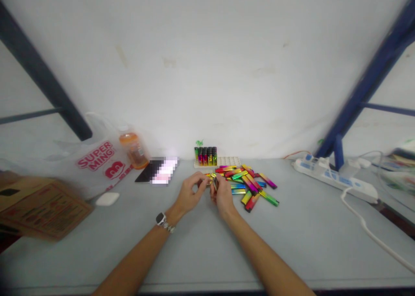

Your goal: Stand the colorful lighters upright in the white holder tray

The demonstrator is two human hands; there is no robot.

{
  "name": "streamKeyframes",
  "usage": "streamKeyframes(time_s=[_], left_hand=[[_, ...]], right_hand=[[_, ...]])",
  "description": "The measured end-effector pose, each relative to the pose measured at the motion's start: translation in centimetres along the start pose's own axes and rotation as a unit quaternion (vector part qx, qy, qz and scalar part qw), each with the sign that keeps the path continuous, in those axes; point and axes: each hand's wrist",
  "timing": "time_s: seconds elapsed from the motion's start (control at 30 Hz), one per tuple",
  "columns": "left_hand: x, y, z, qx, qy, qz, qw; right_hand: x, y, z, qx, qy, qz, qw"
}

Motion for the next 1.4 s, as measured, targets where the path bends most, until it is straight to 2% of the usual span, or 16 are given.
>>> streamKeyframes(time_s=[0.1, 0.3, 0.77, 0.87, 1.0, 1.1, 1.4], left_hand=[[0.0, -0.1, 0.2, 0.002, -0.001, 0.003, 1.000], [0.0, -0.1, 0.4, 0.016, 0.012, 0.005, 1.000], [0.1, -0.2, 0.4, 0.010, 0.006, -0.001, 1.000], [0.1, -0.2, 0.3, 0.008, 0.006, -0.006, 1.000], [0.0, -0.1, 0.1, -0.002, -0.007, -0.009, 1.000], [0.0, 0.0, -0.1, -0.001, -0.008, -0.009, 1.000], [0.1, -0.1, -0.1, -0.008, -0.006, -0.008, 1.000]], right_hand=[[0.1, 0.5, -0.1, -0.024, 0.000, 0.036, 0.999], [0.6, 1.1, -0.2, -0.009, -0.043, 0.040, 0.998], [0.5, 1.1, 0.1, -0.024, -0.028, 0.037, 0.999], [0.6, 1.0, 0.0, -0.054, 0.000, 0.021, 0.998], [0.6, 0.6, -0.4, -0.099, 0.043, -0.041, 0.993], [0.6, 0.3, -0.4, -0.113, 0.059, -0.065, 0.990], [0.2, 0.4, 0.0, -0.069, 0.061, 0.005, 0.996]])
Point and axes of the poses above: each hand's wrist, its own x-axis away from the middle knuckle, its own y-axis out of the palm, z = x × y, and after that the axes turned 5 degrees about -z, right-handed
